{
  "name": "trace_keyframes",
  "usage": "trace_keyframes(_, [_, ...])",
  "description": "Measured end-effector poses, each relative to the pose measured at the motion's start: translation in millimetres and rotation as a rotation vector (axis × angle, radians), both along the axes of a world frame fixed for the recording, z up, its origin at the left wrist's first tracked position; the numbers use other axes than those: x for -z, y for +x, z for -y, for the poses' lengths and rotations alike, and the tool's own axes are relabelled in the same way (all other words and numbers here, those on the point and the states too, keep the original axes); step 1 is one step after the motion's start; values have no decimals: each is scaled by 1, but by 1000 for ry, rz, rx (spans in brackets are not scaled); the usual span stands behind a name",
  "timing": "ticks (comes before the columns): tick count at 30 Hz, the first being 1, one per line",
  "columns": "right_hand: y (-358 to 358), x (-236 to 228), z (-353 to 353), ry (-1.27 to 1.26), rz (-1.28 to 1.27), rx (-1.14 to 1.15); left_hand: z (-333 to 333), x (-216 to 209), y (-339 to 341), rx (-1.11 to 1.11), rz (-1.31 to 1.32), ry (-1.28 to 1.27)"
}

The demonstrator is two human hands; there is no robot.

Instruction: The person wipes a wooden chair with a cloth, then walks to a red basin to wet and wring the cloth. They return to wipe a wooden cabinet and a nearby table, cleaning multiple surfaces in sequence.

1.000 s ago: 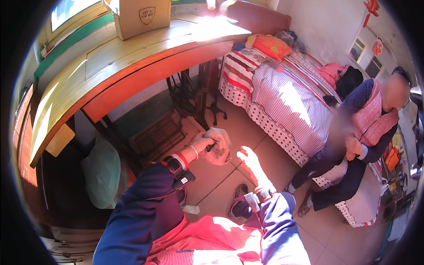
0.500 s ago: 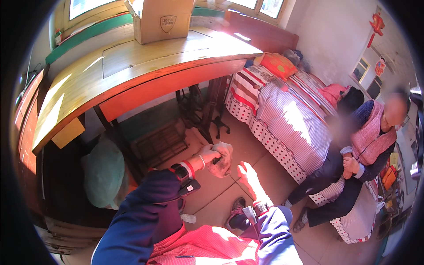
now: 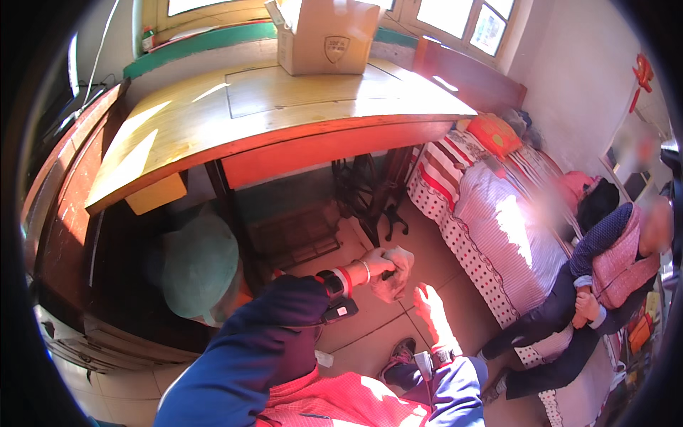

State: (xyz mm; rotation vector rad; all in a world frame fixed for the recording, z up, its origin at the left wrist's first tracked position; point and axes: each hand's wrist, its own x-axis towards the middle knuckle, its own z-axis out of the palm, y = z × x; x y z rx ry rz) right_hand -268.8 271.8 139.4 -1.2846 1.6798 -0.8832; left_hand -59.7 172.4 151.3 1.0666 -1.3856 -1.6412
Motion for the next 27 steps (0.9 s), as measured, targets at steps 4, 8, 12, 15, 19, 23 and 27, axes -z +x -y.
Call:
trace_keyframes(4, [3,-12,-1,91,98,79,-9,-16,4,-39,-41,-34])
trace_keyframes(8, [7,-21,-21,-3,214,100,-17,-38,17,-69,185,-45])
trace_keyframes(12, [16,-15,-58,-27,333,118,-25,-37,23,-94,179,0])
trace_keyframes(15, [28,-5,-77,102,327,162,-25,-18,25,-71,76,-21])
trace_keyframes(19, [35,-2,-95,99,323,109,-35,12,19,6,-147,-50])
trace_keyframes(23, [40,-6,-111,123,389,151,-81,27,14,65,-466,130])
trace_keyframes(27, [53,-3,-115,218,318,94,-122,13,39,-66,48,-24])
